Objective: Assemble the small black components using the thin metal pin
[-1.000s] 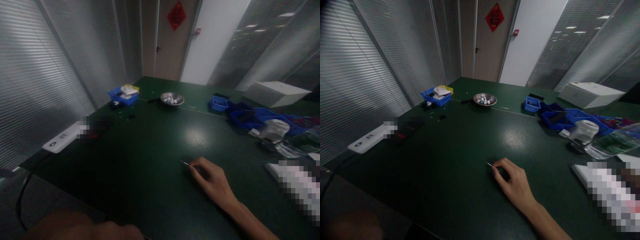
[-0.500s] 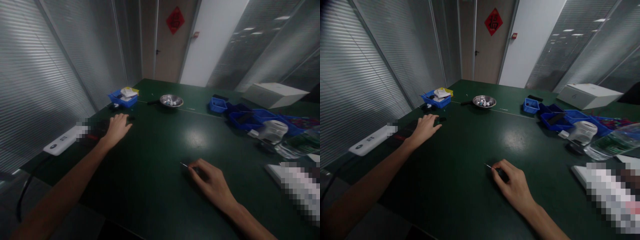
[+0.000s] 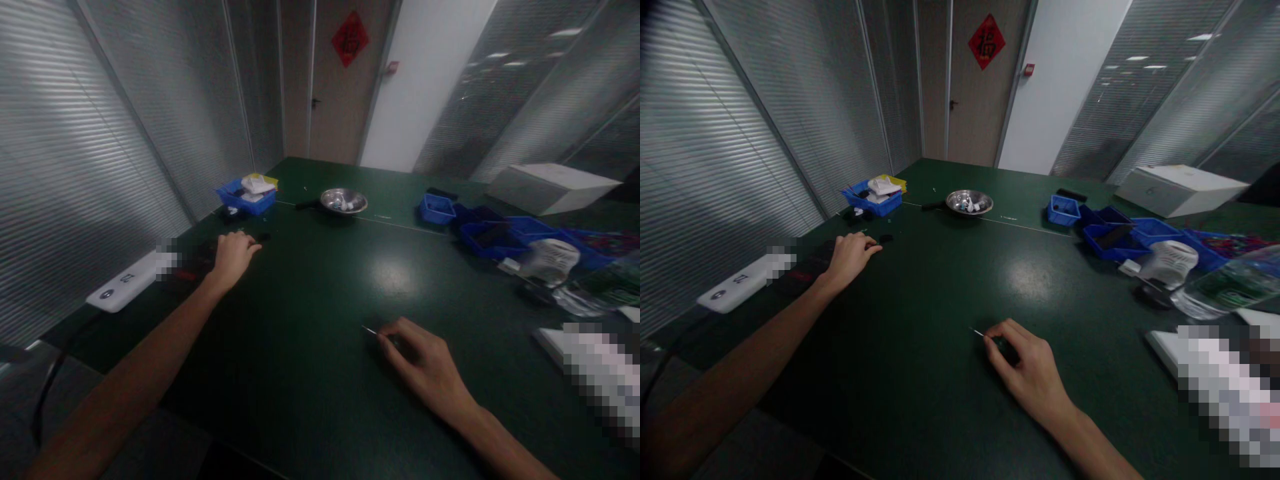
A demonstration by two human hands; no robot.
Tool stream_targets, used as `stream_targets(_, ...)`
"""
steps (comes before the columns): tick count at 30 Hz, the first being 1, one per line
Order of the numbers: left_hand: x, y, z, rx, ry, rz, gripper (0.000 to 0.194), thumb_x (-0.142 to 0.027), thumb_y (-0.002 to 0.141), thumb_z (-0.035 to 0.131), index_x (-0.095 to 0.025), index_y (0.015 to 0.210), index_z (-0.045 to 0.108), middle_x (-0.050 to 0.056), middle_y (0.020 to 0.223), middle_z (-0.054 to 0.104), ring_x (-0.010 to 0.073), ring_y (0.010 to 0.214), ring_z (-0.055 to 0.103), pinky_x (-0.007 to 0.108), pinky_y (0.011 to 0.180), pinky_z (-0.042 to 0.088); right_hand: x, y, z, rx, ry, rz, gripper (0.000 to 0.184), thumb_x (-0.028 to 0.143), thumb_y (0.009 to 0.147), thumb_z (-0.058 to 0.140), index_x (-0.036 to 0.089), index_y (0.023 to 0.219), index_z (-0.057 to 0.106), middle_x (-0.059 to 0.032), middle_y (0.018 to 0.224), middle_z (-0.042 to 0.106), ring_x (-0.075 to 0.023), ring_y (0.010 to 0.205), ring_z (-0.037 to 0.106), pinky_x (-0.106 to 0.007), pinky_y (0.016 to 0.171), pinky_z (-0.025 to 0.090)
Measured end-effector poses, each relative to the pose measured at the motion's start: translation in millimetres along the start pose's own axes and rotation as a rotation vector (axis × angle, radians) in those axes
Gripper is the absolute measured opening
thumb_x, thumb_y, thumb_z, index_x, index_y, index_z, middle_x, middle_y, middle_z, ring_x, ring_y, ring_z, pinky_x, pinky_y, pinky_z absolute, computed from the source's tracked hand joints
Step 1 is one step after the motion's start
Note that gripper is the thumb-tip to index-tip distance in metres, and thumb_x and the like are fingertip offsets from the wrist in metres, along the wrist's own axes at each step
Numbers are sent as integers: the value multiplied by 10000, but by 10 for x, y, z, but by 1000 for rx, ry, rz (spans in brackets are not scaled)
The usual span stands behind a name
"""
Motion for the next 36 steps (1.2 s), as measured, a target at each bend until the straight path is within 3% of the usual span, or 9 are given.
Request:
stream_targets(4,-44,15,-7,5,45,-8,261,-277,998,531,-164,967,764,156,1029,709,333,997,625,456,904,413,2,4,3,-4,3,-4,231,381,1044,518,224,974,673,-31,880,671,-164,696,644,-273,580,503)
stream_targets(7,-6,47,-65,-59,14,-35,241,-248,982,537,-160,952,760,153,996,730,316,952,664,430,893,447,1,-4,4,-1,2,-2,226,379,1044,519,227,979,673,-31,886,674,-164,697,645,-276,584,502)
stream_targets(12,98,147,-148,-278,-402,-114,180,-245,942,613,-178,1027,756,85,940,772,232,850,725,317,804,527,1,-12,-3,2,6,12,237,379,1046,509,224,979,675,-32,889,673,-164,698,650,-275,577,505)
stream_targets(17,76,224,-39,-315,-683,-110,160,-260,908,664,-164,965,778,72,937,786,216,844,746,301,788,574,-4,-9,-6,-7,6,5,234,381,1043,517,224,980,678,-29,881,673,-156,671,638,-267,562,500)
stream_targets(25,111,220,85,-292,-617,-96,180,-219,901,709,-184,1053,799,63,988,795,223,866,746,332,848,575,-31,-7,14,10,8,9,214,370,1040,521,228,999,676,-36,909,680,-162,711,649,-266,587,514)
stream_targets(36,98,223,92,-251,-474,-53,191,-227,934,676,-217,1075,805,71,1091,784,275,1000,727,403,996,513,-69,-12,34,21,1,21,222,384,1044,526,232,1002,682,-29,891,666,-157,701,631,-268,579,496)
Point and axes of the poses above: each hand's wrist, its own y-axis towards the middle knuckle, its own z-axis out of the palm, x = y × z, the point moved 6 cm from there along y, towards the middle knuckle
